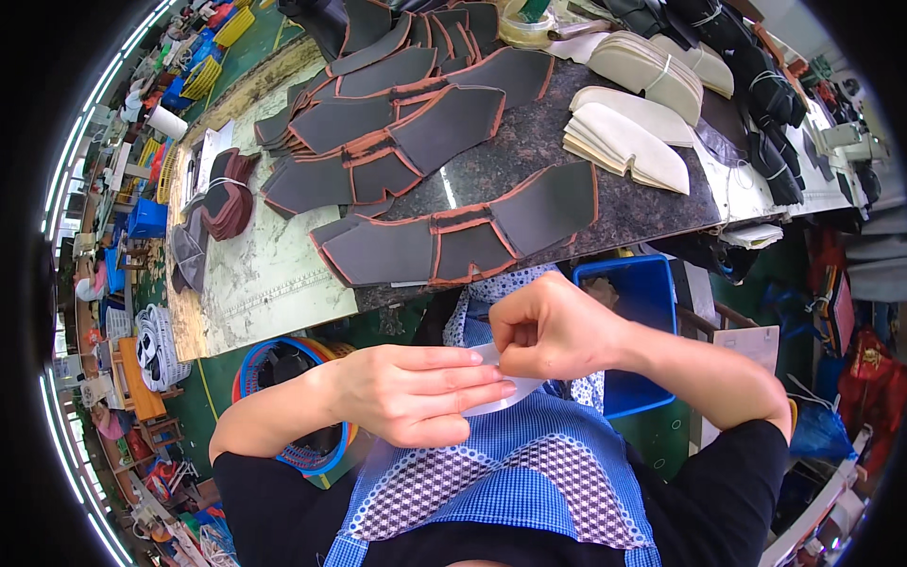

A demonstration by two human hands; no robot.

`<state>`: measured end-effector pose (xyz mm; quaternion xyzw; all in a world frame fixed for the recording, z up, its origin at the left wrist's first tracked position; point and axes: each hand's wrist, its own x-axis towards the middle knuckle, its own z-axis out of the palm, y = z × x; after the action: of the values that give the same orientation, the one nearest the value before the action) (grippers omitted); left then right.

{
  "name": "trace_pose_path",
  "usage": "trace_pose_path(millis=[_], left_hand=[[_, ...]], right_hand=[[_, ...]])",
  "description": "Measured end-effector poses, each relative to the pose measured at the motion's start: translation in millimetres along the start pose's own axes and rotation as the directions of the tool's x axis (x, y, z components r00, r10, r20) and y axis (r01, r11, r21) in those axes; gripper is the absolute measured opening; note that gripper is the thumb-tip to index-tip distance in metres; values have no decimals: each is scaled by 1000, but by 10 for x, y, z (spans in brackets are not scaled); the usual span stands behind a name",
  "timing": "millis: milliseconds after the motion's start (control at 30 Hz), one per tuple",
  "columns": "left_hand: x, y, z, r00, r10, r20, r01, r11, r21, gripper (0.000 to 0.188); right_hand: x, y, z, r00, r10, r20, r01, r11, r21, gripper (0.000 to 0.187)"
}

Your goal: Applying adhesive and white fabric backing to leather shoe components at a factory workstation.

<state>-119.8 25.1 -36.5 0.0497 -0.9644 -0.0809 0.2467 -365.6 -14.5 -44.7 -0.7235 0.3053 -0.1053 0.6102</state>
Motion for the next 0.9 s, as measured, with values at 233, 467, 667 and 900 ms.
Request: trace_pose_path(millis=[233, 467, 667, 900], left_hand=[[-41, 62, 102, 978, -172, -121, 134, 952, -275, 9], [-464, 203, 243, 393, -895, 208, 228, -124, -966, 37], [-252, -127, 235, 327, -934, 141, 125, -105, -987, 36], [-468, -591, 286, 62, -998, 11, 731, 38, -681, 19]], right_hand=[[-311, 658, -98, 828, 297, -475, 70, 787, 614, 11], [-1409, 1690, -151, 775, 533, -340, -631, 622, -464, 44], [-66, 138, -223, 952, -15, -304, 22, 1000, 19, 37], [432, 264, -515, 890, 89, -448, -279, 882, -379, 39]])
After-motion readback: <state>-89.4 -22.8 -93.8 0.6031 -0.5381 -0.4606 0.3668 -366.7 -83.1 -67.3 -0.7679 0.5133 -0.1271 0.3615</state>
